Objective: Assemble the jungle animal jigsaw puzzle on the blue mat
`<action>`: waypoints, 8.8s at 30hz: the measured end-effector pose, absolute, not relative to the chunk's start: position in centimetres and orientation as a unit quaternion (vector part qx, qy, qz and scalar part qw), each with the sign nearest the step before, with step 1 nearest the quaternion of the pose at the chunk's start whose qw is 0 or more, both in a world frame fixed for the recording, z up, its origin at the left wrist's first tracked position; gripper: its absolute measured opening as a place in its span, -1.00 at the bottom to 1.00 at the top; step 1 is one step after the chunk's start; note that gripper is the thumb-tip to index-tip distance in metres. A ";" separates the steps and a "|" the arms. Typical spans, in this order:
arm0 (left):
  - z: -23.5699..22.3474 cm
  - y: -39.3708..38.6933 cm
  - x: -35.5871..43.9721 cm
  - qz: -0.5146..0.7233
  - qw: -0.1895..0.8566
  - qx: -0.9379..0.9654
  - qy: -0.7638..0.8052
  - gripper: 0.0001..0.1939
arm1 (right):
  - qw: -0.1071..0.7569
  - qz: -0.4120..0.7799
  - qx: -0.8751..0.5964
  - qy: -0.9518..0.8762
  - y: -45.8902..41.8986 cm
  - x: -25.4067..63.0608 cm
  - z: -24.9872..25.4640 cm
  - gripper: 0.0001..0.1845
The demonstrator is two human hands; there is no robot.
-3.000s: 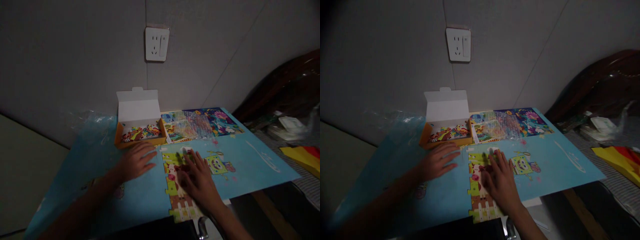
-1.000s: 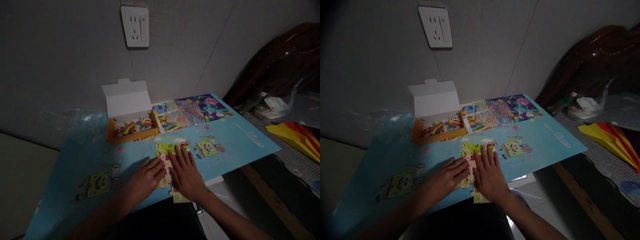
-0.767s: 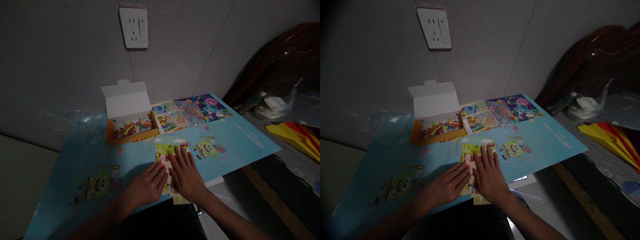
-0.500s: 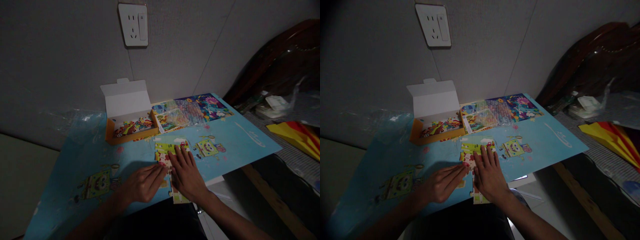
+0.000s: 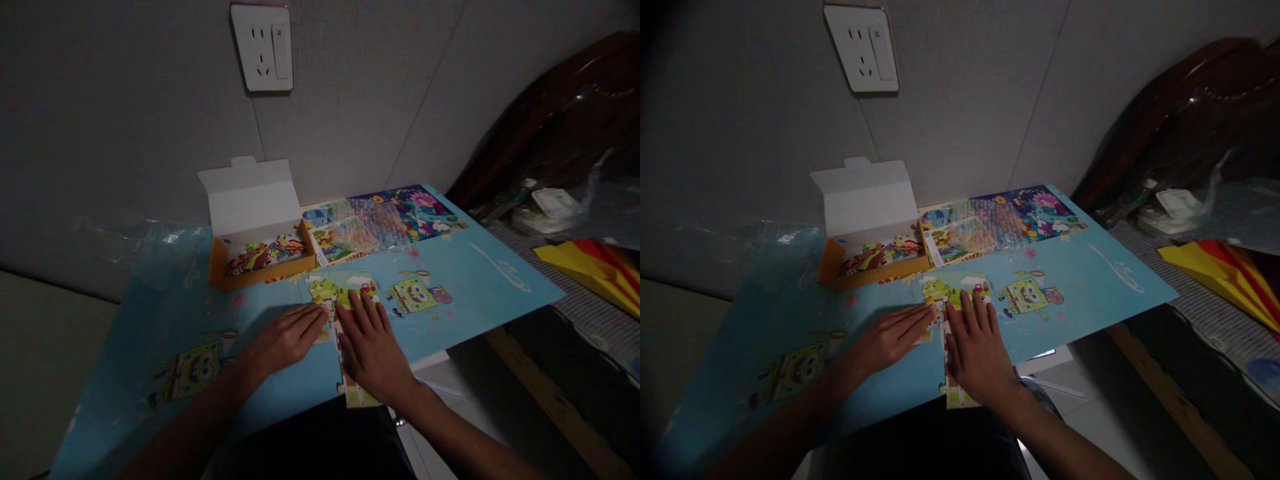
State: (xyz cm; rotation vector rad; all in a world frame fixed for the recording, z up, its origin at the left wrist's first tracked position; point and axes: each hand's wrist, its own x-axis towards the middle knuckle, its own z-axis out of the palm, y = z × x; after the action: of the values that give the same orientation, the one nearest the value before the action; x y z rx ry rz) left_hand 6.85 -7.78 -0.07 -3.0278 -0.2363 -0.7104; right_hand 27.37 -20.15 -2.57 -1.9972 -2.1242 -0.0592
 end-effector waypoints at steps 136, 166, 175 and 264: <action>-3.4 -20.3 12.1 -0.309 -0.014 -0.949 -0.063 -0.86 | 0.099 0.018 -0.620 -0.778 -19.9 28.7 -2.0 -0.43; -1.1 -18.0 9.4 -0.357 -0.126 -0.906 -0.190 -0.82 | 0.136 0.070 -0.640 -0.753 -18.2 30.0 -2.0 -0.37; -0.5 -15.2 10.1 -0.218 -0.128 -0.935 -0.247 -0.63 | 0.175 0.098 -0.631 -0.749 -18.1 30.5 -2.1 -0.18; 0.7 -4.7 13.5 -0.082 0.053 -0.972 -0.215 -0.32 | 0.290 0.046 -0.649 -0.701 -18.0 30.3 -2.9 -0.44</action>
State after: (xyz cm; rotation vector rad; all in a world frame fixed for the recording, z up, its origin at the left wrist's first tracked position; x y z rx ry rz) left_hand 13.49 -4.66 0.71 -2.9540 -0.6530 -0.2488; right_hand 30.35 -18.01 -2.93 -1.7321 -1.8705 0.1234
